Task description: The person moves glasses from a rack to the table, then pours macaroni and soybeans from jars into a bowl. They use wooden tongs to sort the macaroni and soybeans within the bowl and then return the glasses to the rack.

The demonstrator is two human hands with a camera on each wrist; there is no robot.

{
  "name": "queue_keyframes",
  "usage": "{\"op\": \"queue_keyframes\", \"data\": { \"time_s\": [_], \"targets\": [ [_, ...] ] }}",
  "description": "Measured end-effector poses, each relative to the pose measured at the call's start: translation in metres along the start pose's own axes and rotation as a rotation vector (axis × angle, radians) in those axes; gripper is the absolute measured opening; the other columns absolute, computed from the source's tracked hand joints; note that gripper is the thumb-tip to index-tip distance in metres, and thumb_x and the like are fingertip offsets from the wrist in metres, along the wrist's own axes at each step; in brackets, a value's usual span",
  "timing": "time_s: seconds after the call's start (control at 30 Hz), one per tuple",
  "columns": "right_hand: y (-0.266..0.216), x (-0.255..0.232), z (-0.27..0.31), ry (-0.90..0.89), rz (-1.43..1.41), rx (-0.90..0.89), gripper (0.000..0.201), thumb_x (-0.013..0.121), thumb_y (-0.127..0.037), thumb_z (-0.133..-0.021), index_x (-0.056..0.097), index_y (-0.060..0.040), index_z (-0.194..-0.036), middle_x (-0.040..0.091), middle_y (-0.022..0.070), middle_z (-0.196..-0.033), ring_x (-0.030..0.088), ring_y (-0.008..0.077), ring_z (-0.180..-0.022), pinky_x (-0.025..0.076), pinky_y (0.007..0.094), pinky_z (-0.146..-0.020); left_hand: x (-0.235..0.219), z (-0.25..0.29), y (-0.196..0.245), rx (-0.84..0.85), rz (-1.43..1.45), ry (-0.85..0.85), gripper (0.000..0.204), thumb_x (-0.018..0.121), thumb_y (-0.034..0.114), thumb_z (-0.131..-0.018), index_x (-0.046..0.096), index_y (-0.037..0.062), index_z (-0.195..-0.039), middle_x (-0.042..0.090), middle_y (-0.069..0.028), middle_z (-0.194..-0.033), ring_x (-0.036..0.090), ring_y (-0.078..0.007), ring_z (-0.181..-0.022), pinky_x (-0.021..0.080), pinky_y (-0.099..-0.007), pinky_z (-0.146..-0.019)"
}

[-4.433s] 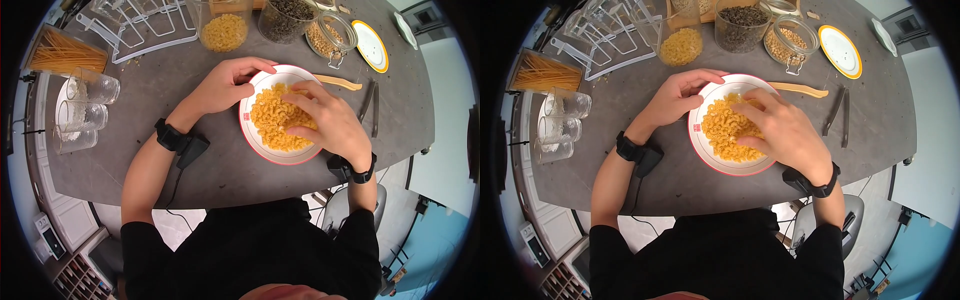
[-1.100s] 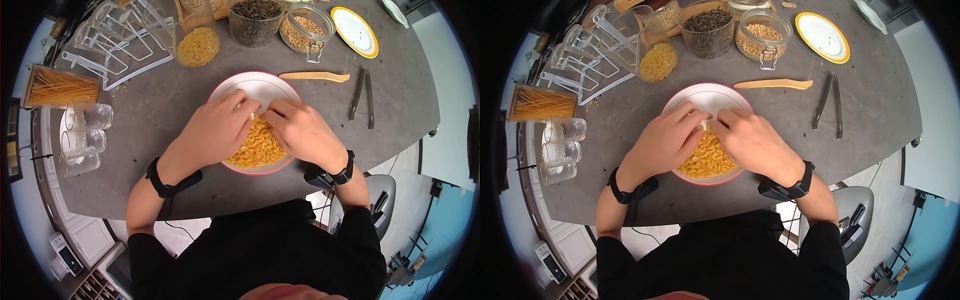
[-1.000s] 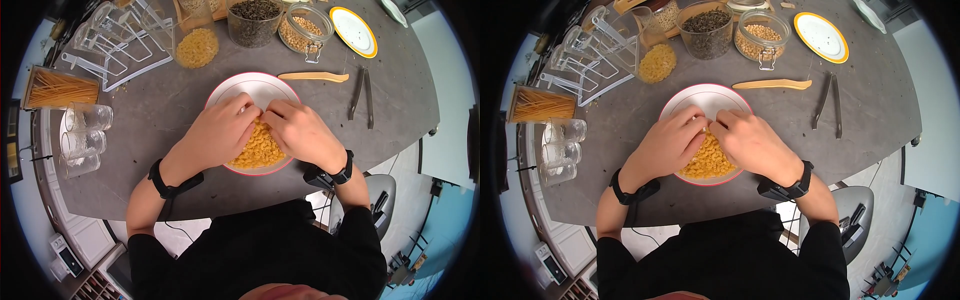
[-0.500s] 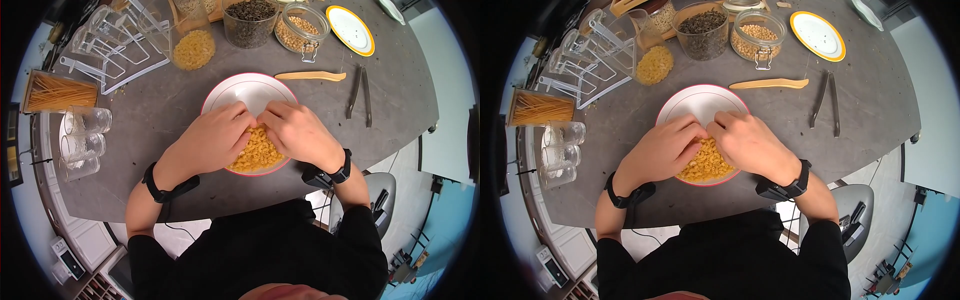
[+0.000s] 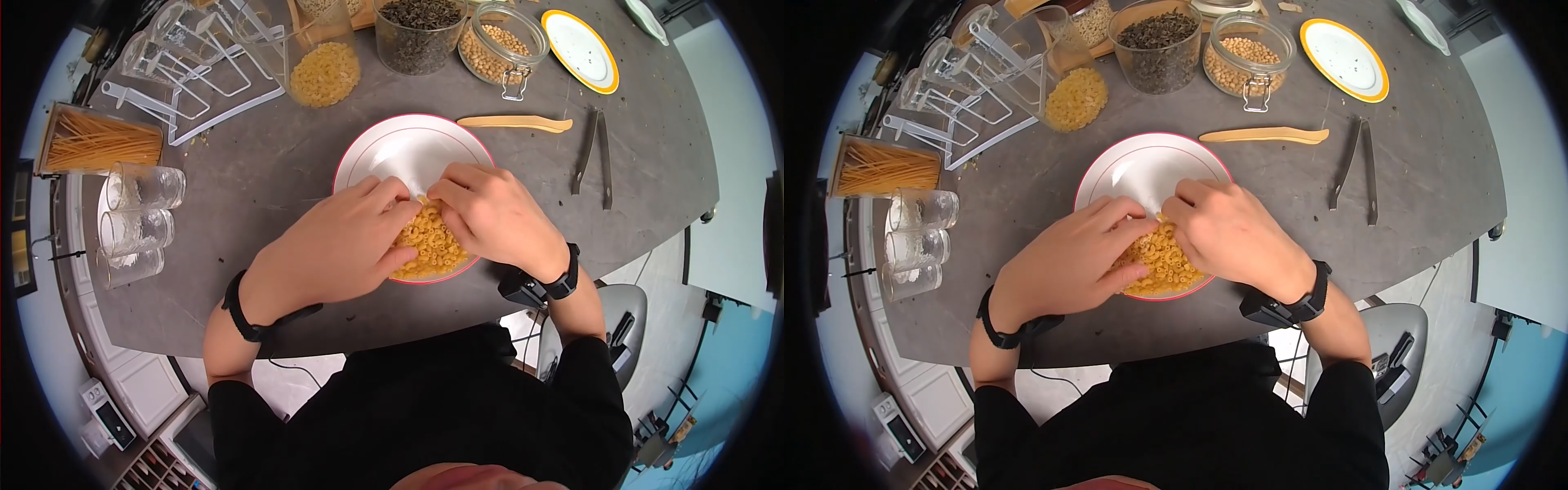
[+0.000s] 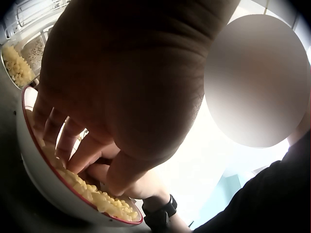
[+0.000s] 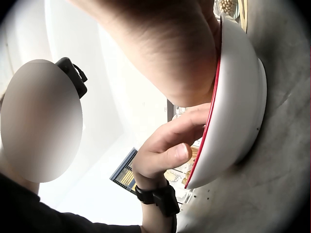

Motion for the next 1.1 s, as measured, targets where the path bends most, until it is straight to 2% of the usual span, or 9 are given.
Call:
{"op": "queue_keyframes", "data": {
  "time_s": [0.07,0.23,0.4,0.53,0.63,0.7,0.8,0.87,1.1],
  "targets": [
    [0.0,-0.001,-0.001,0.051,0.022,-0.035,0.019,0.067,0.002,-0.076,0.068,-0.0023,-0.094,0.065,0.0106,-0.087,0.066,0.0333,-0.077,0.055,0.0444,-0.067,-0.001,-0.002,-0.007,0.025,0.029,-0.004,0.034,0.067,0.014,-0.092,0.062,0.0007,-0.124,0.06,-0.0127,-0.118,0.06,-0.0333,-0.111,0.05,-0.0424,-0.095],
    [-0.001,-0.001,-0.002,0.044,0.011,-0.032,0.02,0.066,0.002,-0.076,0.068,-0.0019,-0.095,0.064,0.0102,-0.087,0.067,0.0326,-0.078,0.056,0.0434,-0.068,-0.008,-0.004,-0.018,0.003,0.033,0.001,0.028,0.06,0.009,-0.095,0.063,0.0029,-0.122,0.062,-0.0107,-0.12,0.061,-0.032,-0.114,0.05,-0.0432,-0.096],
    [0.0,0.0,-0.003,0.078,0.028,-0.04,0.022,0.065,0.003,-0.076,0.069,-0.0011,-0.097,0.064,0.0111,-0.092,0.067,0.0322,-0.081,0.056,0.0422,-0.071,-0.008,-0.005,-0.024,0.016,0.07,-0.036,0.028,0.055,0.003,-0.095,0.063,0.0019,-0.121,0.065,-0.0129,-0.119,0.063,-0.0361,-0.109,0.051,-0.0443,-0.093],
    [-0.002,0.0,-0.003,0.066,0.034,-0.065,0.025,0.07,-0.001,-0.076,0.068,-0.0023,-0.1,0.062,0.0099,-0.095,0.066,0.0309,-0.088,0.057,0.0428,-0.073,-0.011,-0.006,-0.023,0.021,0.065,-0.025,0.028,0.054,0.001,-0.094,0.064,0.0012,-0.121,0.066,-0.014,-0.118,0.063,-0.0378,-0.107,0.051,-0.0448,-0.092],
    [-0.002,0.002,-0.001,0.023,0.011,-0.063,0.026,0.07,-0.001,-0.076,0.069,-0.0024,-0.102,0.063,0.01,-0.098,0.066,0.0311,-0.09,0.057,0.0428,-0.075,-0.016,-0.007,-0.024,0.059,0.067,0.001,0.029,0.053,-0.001,-0.092,0.064,0.0005,-0.119,0.067,-0.015,-0.118,0.063,-0.0382,-0.108,0.051,-0.0449,-0.092],
    [-0.003,0.002,-0.001,0.014,0.001,-0.066,0.027,0.07,0.0,-0.076,0.069,-0.0024,-0.103,0.063,0.0101,-0.098,0.066,0.0314,-0.09,0.057,0.0431,-0.075,-0.024,-0.007,-0.028,0.017,0.046,0.098,0.031,0.052,-0.003,-0.091,0.064,-0.0001,-0.119,0.066,-0.016,-0.119,0.063,-0.0388,-0.108,0.051,-0.0451,-0.093],
    [-0.001,-0.006,-0.002,0.1,0.018,-0.062,0.028,0.068,0.001,-0.075,0.069,-0.002,-0.104,0.063,0.0112,-0.099,0.065,0.0325,-0.091,0.057,0.0437,-0.075,-0.029,-0.007,-0.031,-0.027,0.013,0.174,0.032,0.051,-0.004,-0.09,0.064,-0.0004,-0.119,0.066,-0.0162,-0.119,0.063,-0.0385,-0.108,0.051,-0.0449,-0.093],
    [0.004,-0.014,-0.003,0.192,0.045,-0.028,0.03,0.065,0.006,-0.075,0.068,-0.0013,-0.104,0.063,0.0123,-0.101,0.065,0.0337,-0.092,0.057,0.0441,-0.076,-0.025,-0.008,-0.032,-0.023,0.013,0.16,0.032,0.051,-0.005,-0.09,0.064,-0.0006,-0.119,0.066,-0.0158,-0.119,0.063,-0.0381,-0.109,0.051,-0.0447,-0.093],
    [0.008,-0.018,-0.004,0.263,-0.023,0.032,0.031,0.06,0.013,-0.075,0.068,0.0,-0.103,0.065,0.0153,-0.1,0.067,0.0378,-0.09,0.057,0.0456,-0.076,-0.008,-0.011,-0.024,0.037,0.026,0.123,0.03,0.052,-0.003,-0.092,0.065,-0.0005,-0.119,0.066,-0.0137,-0.119,0.062,-0.0358,-0.111,0.051,-0.0438,-0.094]
  ]
}}
Point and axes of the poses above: each hand's wrist, its own z-axis away from the middle knuckle, its own x-axis out of the palm, y = z × x, the point moved 6 cm from there along -z, towards the middle knuckle
